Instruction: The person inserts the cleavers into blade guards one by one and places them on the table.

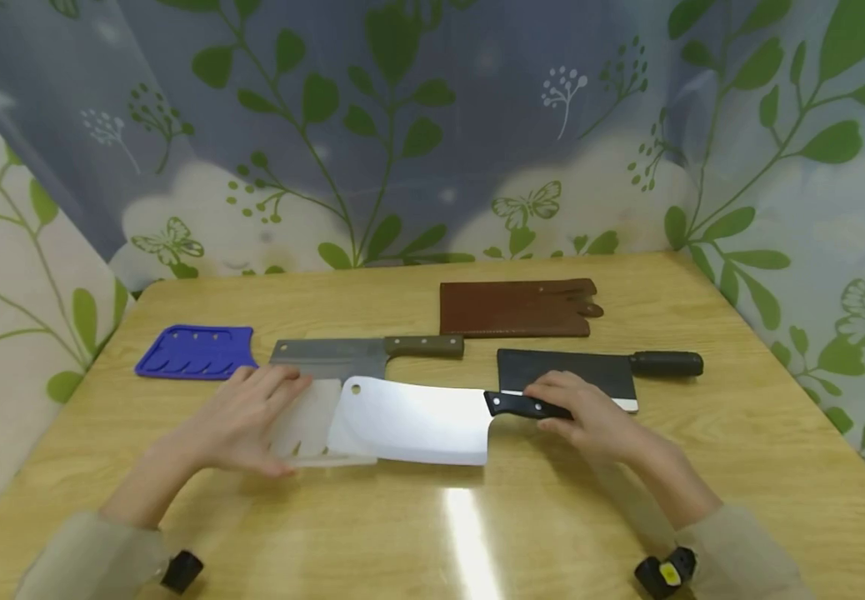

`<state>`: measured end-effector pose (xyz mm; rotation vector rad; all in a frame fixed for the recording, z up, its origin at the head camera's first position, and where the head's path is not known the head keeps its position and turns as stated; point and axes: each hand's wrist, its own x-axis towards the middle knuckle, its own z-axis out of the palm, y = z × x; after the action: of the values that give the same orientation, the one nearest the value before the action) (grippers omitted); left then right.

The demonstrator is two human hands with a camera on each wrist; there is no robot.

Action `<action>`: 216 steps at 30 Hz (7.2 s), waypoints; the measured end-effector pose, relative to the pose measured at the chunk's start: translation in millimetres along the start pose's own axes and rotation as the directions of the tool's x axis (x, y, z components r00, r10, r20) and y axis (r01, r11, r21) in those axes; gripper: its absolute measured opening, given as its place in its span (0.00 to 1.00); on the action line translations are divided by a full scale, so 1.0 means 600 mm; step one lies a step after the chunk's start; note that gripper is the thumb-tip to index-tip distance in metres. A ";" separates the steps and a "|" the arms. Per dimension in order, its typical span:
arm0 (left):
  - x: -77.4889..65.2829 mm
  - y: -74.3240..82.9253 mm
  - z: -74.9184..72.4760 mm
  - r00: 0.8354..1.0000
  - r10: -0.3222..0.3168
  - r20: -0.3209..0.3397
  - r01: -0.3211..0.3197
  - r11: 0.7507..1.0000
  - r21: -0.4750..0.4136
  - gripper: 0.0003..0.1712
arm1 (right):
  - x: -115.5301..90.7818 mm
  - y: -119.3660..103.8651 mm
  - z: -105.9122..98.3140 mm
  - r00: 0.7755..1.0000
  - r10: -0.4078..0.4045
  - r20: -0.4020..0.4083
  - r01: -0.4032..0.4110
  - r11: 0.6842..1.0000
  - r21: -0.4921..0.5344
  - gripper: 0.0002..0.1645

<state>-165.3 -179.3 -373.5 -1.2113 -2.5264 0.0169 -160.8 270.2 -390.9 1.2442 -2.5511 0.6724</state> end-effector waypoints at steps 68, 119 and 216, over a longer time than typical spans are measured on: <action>0.033 0.029 -0.007 0.995 0.027 0.091 -0.014 0.989 -0.145 0.57 | 0.019 -0.009 -0.013 0.991 -0.122 0.048 0.125 0.991 -0.055 0.27; -0.004 0.016 -0.014 0.994 0.054 -0.094 -0.064 0.993 -0.104 0.61 | 0.003 -0.012 -0.022 0.958 -0.254 -0.130 0.256 0.967 -0.002 0.21; -0.115 -0.025 -0.007 0.927 -0.226 0.300 0.254 0.965 -0.058 0.59 | 0.224 -0.136 0.152 0.953 0.044 0.301 -0.044 0.999 -0.004 0.19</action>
<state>-135.3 -241.8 -387.7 -0.9835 -2.9507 0.0163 -179.5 89.3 -393.5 1.3893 -2.8294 0.5286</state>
